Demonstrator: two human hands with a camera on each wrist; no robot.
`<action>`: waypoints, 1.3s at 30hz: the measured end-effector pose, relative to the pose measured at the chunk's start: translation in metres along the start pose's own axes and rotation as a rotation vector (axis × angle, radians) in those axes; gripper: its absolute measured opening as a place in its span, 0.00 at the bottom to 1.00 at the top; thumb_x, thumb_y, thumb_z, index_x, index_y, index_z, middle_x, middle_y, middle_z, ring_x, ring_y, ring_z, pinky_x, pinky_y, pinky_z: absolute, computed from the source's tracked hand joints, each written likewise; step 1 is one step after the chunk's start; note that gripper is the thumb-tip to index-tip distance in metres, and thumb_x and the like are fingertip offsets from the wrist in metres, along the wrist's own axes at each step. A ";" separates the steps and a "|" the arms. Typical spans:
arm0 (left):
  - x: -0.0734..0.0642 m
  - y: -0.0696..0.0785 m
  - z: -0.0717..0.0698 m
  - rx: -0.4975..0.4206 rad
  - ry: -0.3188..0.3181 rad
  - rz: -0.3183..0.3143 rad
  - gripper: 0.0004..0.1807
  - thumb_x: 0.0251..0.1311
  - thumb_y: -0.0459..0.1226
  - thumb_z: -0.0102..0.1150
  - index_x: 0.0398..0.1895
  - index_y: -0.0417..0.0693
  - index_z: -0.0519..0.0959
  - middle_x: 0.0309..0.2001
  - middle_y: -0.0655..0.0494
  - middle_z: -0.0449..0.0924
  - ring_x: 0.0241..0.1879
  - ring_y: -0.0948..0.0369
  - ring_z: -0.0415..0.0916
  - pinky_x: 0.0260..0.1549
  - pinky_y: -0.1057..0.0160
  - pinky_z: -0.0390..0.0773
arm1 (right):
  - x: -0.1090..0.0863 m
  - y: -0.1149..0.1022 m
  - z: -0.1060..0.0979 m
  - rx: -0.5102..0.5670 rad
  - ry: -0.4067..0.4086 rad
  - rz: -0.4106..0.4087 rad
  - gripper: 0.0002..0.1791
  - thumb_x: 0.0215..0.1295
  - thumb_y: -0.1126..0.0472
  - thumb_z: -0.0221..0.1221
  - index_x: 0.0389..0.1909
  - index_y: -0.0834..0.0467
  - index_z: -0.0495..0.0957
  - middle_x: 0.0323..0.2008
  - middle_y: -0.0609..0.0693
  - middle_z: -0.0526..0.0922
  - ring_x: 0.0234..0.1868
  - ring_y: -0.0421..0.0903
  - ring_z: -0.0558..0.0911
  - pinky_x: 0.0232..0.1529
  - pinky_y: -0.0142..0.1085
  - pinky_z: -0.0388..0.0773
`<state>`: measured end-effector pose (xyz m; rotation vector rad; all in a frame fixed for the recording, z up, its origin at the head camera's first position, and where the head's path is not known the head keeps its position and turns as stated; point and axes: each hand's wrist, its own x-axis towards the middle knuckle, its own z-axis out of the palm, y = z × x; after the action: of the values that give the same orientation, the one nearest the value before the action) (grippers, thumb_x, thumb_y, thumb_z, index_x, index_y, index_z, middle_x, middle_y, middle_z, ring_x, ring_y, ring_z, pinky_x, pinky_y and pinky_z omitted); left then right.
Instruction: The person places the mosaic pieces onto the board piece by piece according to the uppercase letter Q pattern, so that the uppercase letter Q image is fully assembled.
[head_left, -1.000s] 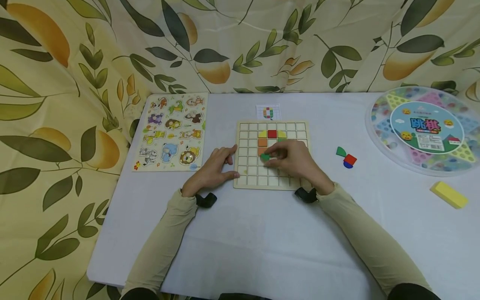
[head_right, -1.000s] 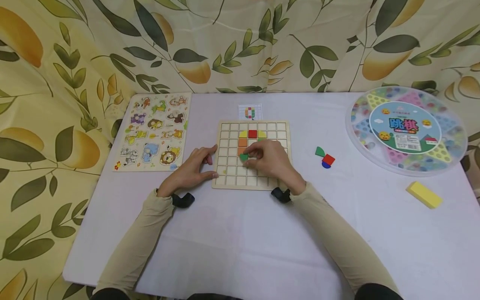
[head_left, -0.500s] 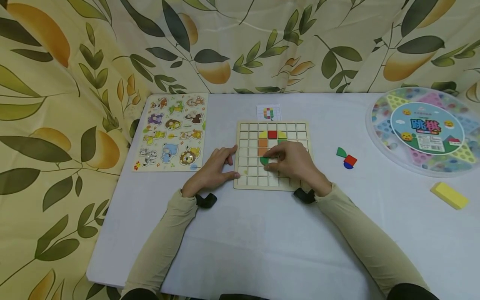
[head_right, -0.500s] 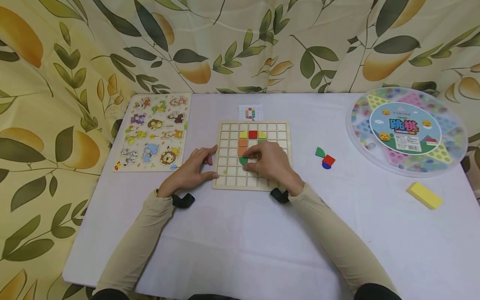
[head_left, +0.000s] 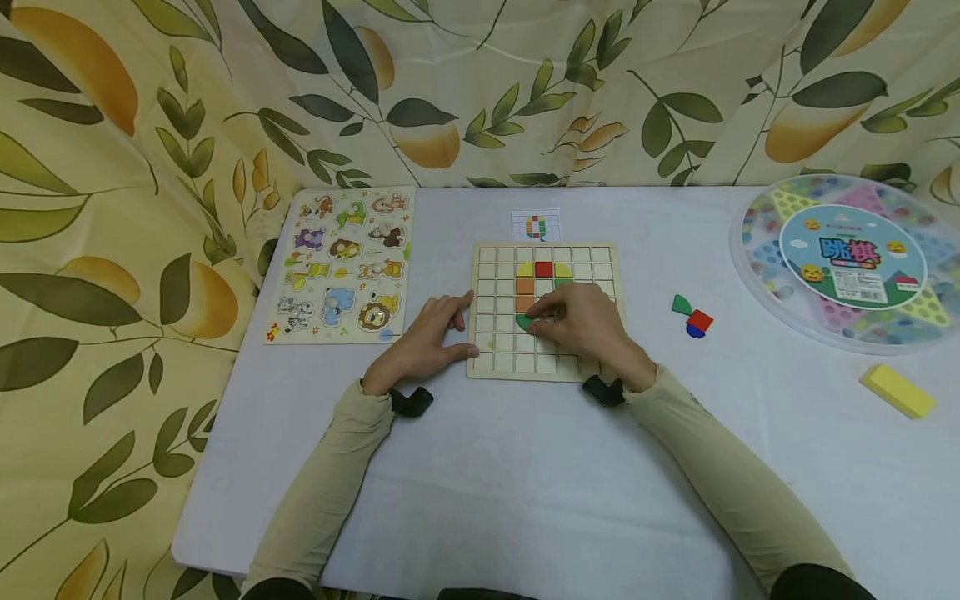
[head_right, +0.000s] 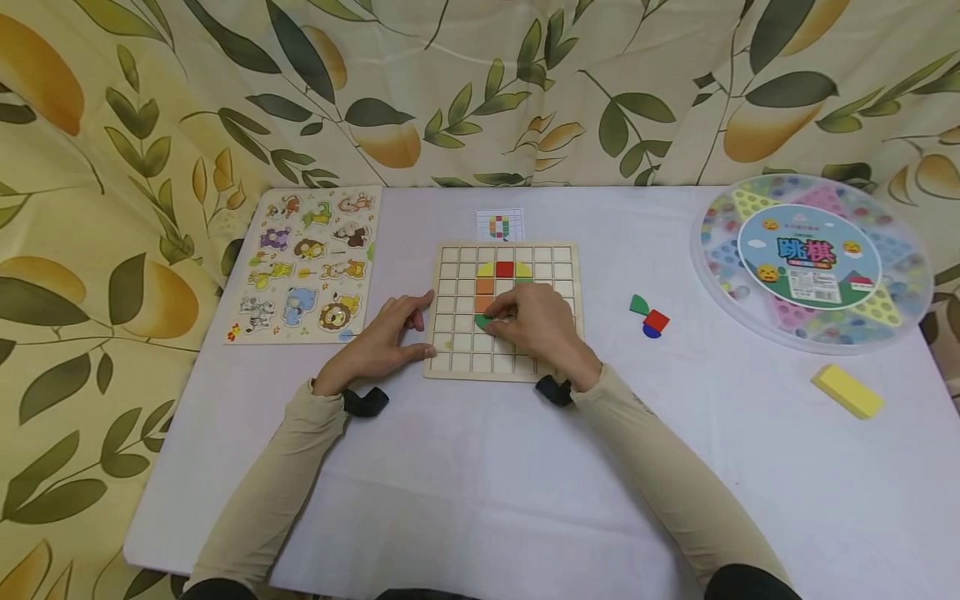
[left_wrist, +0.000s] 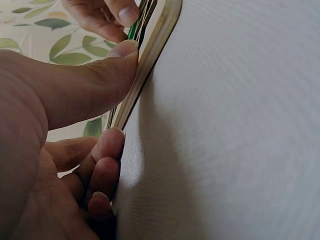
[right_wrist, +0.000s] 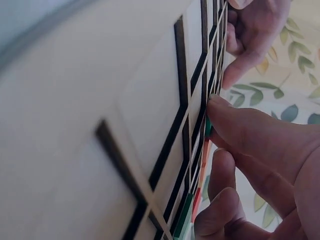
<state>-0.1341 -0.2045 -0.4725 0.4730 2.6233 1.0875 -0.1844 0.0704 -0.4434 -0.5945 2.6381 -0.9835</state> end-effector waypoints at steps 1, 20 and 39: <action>0.000 0.000 0.000 0.002 0.001 0.000 0.50 0.64 0.39 0.75 0.83 0.36 0.56 0.46 0.50 0.72 0.50 0.54 0.61 0.56 0.57 0.63 | 0.000 0.000 -0.001 -0.005 0.000 -0.002 0.09 0.60 0.58 0.76 0.40 0.53 0.94 0.44 0.53 0.91 0.39 0.49 0.84 0.35 0.40 0.74; -0.001 0.005 0.000 0.005 0.004 -0.012 0.50 0.64 0.38 0.76 0.83 0.35 0.57 0.46 0.50 0.72 0.50 0.54 0.61 0.55 0.58 0.64 | -0.015 0.020 -0.022 0.028 0.020 0.000 0.12 0.60 0.56 0.78 0.43 0.54 0.94 0.43 0.54 0.90 0.34 0.48 0.80 0.33 0.39 0.72; -0.001 0.005 0.002 0.023 0.007 0.005 0.49 0.65 0.38 0.74 0.82 0.34 0.57 0.46 0.50 0.72 0.50 0.54 0.62 0.56 0.57 0.64 | -0.087 0.102 -0.098 -0.085 0.210 0.235 0.18 0.66 0.50 0.73 0.51 0.56 0.91 0.38 0.53 0.89 0.32 0.41 0.76 0.30 0.34 0.68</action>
<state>-0.1316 -0.2004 -0.4701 0.4817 2.6445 1.0633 -0.1735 0.2352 -0.4311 -0.1989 2.8621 -0.9102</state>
